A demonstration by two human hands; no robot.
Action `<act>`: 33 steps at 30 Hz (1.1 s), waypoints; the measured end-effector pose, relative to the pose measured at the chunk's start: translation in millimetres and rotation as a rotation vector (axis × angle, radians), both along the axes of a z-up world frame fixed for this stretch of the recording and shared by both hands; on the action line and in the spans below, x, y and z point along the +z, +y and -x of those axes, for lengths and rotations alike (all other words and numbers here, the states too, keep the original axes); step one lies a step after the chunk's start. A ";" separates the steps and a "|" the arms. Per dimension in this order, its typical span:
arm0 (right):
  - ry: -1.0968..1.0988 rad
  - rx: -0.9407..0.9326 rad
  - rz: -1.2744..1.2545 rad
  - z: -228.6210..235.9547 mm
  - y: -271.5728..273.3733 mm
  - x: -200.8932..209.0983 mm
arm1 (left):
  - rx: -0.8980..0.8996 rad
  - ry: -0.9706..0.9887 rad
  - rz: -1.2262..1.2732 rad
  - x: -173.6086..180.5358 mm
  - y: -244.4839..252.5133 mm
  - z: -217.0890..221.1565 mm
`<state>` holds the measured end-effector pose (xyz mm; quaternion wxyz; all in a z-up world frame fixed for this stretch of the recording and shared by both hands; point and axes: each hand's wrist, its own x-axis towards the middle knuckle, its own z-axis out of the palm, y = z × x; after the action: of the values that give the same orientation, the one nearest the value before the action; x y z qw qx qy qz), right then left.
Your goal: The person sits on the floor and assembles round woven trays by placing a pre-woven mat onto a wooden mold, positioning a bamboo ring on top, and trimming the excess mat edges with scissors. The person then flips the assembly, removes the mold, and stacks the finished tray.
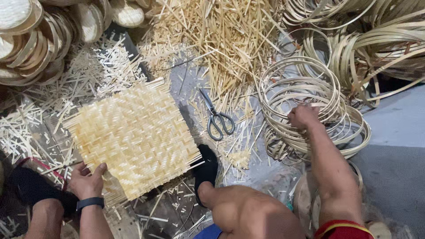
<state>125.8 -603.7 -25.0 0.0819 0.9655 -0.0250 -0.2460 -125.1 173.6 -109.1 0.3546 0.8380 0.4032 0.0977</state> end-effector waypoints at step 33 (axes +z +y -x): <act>-0.865 1.140 -0.580 53.5 314.5 359.7 | -0.354 -0.510 1.198 375.0 -108.5 -81.4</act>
<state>72.2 -289.2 334.7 -0.0776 0.8221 0.5119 0.2368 -43.7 65.2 265.9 0.8528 0.5007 0.1482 -0.0076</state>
